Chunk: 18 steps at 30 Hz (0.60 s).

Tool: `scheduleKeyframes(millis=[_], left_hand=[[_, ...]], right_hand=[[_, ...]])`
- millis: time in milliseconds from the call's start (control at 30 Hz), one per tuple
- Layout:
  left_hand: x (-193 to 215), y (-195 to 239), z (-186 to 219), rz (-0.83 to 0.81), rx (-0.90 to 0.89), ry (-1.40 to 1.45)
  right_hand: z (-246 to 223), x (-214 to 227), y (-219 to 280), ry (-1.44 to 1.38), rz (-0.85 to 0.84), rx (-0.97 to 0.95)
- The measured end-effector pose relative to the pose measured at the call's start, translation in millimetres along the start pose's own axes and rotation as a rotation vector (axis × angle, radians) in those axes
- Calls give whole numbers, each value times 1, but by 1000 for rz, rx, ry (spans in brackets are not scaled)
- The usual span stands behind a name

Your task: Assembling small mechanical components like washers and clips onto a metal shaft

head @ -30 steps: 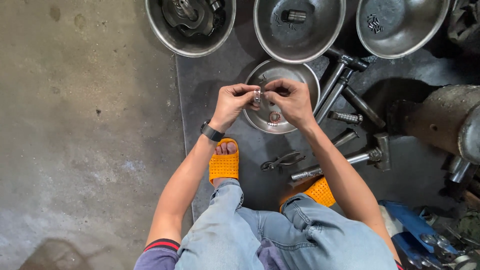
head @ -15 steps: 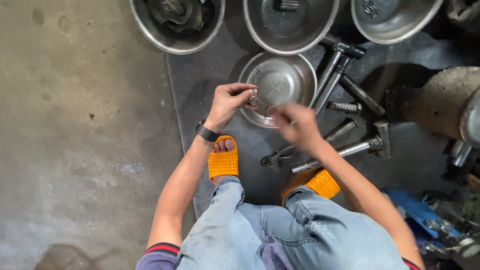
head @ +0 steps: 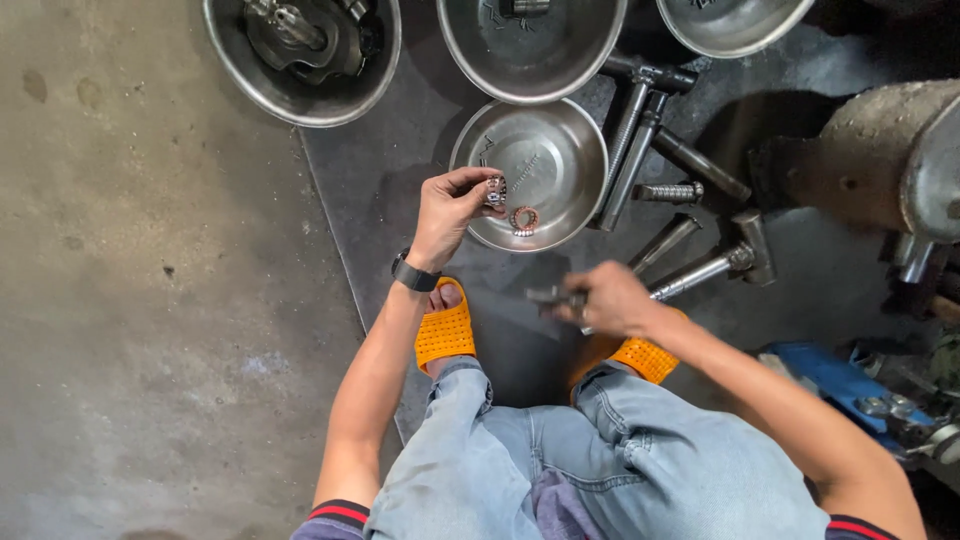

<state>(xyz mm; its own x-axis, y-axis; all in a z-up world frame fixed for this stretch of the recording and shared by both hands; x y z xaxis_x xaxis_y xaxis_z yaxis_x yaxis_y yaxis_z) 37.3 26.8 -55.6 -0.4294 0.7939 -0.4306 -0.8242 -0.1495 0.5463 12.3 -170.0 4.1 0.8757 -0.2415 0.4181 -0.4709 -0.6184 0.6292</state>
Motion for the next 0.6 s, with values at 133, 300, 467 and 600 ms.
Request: scheduleKeyframes(millis=[133, 300, 467, 600], left_hand=[[-8, 1, 4, -17, 9, -25], [-19, 4, 15, -34, -11, -31], [-26, 6, 20, -32, -26, -76], [-28, 7, 24, -35, -40, -136]], right_hand=[[18, 34, -29, 290, 394, 191], [-27, 73, -54, 843, 490, 291], [-33, 67, -64, 917, 509, 336], [-33, 65, -64, 940, 544, 306]])
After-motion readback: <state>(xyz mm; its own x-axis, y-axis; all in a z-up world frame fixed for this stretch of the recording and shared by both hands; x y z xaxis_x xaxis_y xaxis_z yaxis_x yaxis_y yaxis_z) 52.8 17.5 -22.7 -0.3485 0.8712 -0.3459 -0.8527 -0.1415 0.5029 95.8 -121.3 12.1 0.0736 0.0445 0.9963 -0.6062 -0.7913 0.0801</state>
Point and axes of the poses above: each hand's wrist, its own y-axis away from the middle knuckle, its own x-axis out of the back of the hand, z = x × y, the point moved 6 cm from there along -y, towards the middle knuckle, and after that the axes turned 3 degrees about z, right-handed, at the moved point
